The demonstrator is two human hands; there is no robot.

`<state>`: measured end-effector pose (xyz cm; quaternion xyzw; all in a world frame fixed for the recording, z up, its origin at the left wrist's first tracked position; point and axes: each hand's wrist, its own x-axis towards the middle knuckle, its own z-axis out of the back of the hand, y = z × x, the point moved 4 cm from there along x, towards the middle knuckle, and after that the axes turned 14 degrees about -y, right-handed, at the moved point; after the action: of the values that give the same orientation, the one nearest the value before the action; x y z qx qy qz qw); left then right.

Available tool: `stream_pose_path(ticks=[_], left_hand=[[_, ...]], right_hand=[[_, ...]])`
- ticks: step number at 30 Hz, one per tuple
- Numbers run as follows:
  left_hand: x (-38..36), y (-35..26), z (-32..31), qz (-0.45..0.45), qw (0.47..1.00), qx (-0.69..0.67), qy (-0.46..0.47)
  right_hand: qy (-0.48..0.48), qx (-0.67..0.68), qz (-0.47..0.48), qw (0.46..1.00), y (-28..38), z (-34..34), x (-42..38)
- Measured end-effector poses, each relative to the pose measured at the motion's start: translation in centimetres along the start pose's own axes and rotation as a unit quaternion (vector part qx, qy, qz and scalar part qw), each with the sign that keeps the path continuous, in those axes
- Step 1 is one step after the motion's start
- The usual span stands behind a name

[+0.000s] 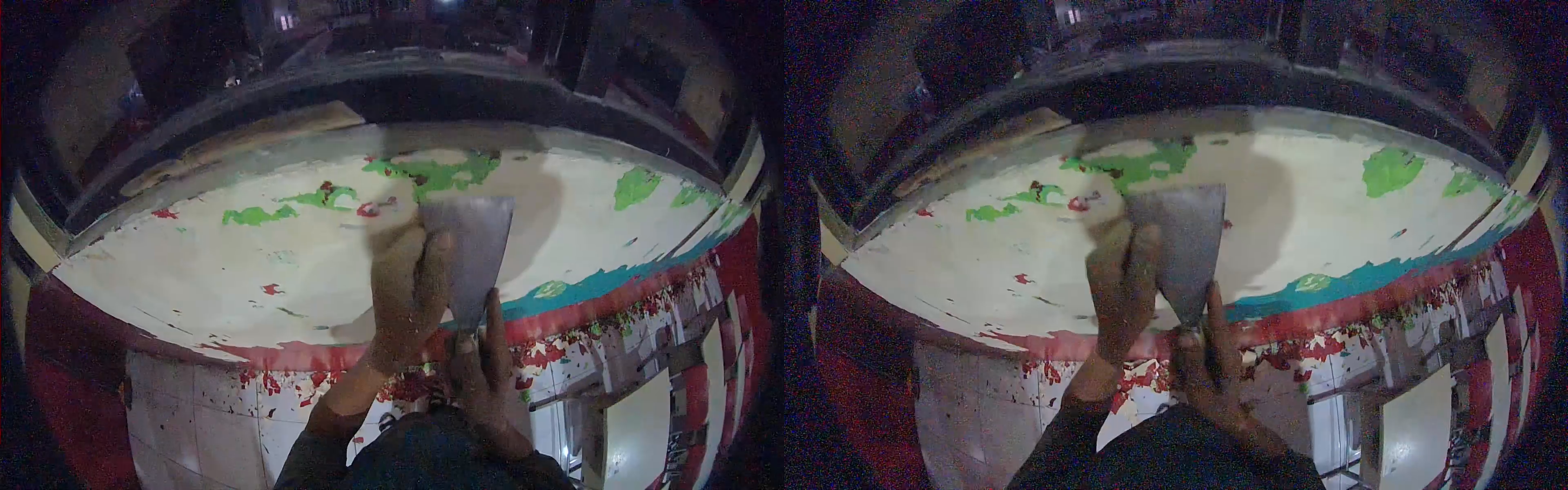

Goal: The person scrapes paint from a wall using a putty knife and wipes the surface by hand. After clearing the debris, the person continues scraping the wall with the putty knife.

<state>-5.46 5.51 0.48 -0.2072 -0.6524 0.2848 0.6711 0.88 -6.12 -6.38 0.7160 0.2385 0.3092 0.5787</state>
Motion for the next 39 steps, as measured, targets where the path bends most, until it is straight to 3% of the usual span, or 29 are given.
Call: stream_pose_path(ticks=[3, 6, 9, 11, 13, 16, 18, 20, 22, 24, 26, 28, 31, 35, 37, 39], left_hand=[[-0.2, -0.4, 0.0, 0.091, 0.996, -0.012, 0.014], [-2.9, 0.8, -1.6, 0.171, 0.973, -0.13, 0.084], [-3.6, 0.5, -2.2, 0.016, 0.997, -0.046, 0.068], [-3.3, -0.4, -2.5, 0.025, 0.995, -0.065, 0.078], [-2.5, -0.9, -3.0, 0.133, 0.977, -0.122, 0.114], [-3.4, -0.1, -3.6, 0.092, 0.983, -0.075, 0.14], [-4.0, -0.3, -3.7, -0.037, 0.995, 0.025, 0.094], [-3.9, -0.5, -4.0, -0.027, 0.995, 0.021, 0.094], [-3.0, -0.9, -4.2, 0.122, 0.979, -0.082, 0.142], [-2.7, -1.5, -4.1, -0.144, 0.989, 0.009, 0.031], [-2.6, -1.4, -4.0, -0.115, 0.993, 0.014, 0.034], [-2.2, -1.2, -4.2, 0.199, 0.969, -0.07, 0.131], [-2.2, -1.8, -4.3, 0.099, 0.989, -0.085, 0.069], [-1.9, -2.5, -4.2, 0.006, 0.996, -0.071, 0.053], [-2.2, -1.7, -4.5, -0.01, 0.996, -0.081, 0.028], [-2.2, -1.5, -4.2, 0.032, 0.994, -0.075, 0.075]], right_hand=[[0.01, -0.014, 0.057, 0.998, -0.2, 0.2, 0.2], [-0.031, -0.029, 0.026, 0.999, -2.5, 2.3, 0.3], [0.006, -0.105, 0.034, 0.994, -1.3, 3.0, 1.3], [-0.004, -0.046, 0.018, 0.999, -1.0, 3.0, 1.6], [-0.017, -0.025, 0.013, 0.999, -1.3, 3.5, 1.6], [-0.03, -0.034, 0.024, 0.999, -2.4, 4.4, 1.5], [-0.033, -0.029, 0.032, 0.999, -2.0, 4.2, 1.9], [-0.042, -0.043, 0.038, 0.997, -1.8, 4.4, 1.6], [-0.042, -0.04, 0.039, 0.998, -1.9, 4.6, 1.7], [-0.032, -0.013, 0.022, 0.999, -1.9, 4.6, 2.0], [-0.043, 0.015, -0.013, 0.999, -0.2, 3.7, 1.9], [-0.041, 0.024, -0.044, 0.998, 0.3, 3.6, 1.7], [-0.02, 0.001, -0.047, 0.999, -0.2, 4.2, 1.6], [-0.018, -0.019, -0.035, 0.999, 0.7, 4.3, 1.0], [-0.011, -0.022, -0.037, 0.999, 1.0, 4.2, 1.2], [-0.007, -0.033, -0.062, 0.998, 0.8, 4.3, 1.2]])
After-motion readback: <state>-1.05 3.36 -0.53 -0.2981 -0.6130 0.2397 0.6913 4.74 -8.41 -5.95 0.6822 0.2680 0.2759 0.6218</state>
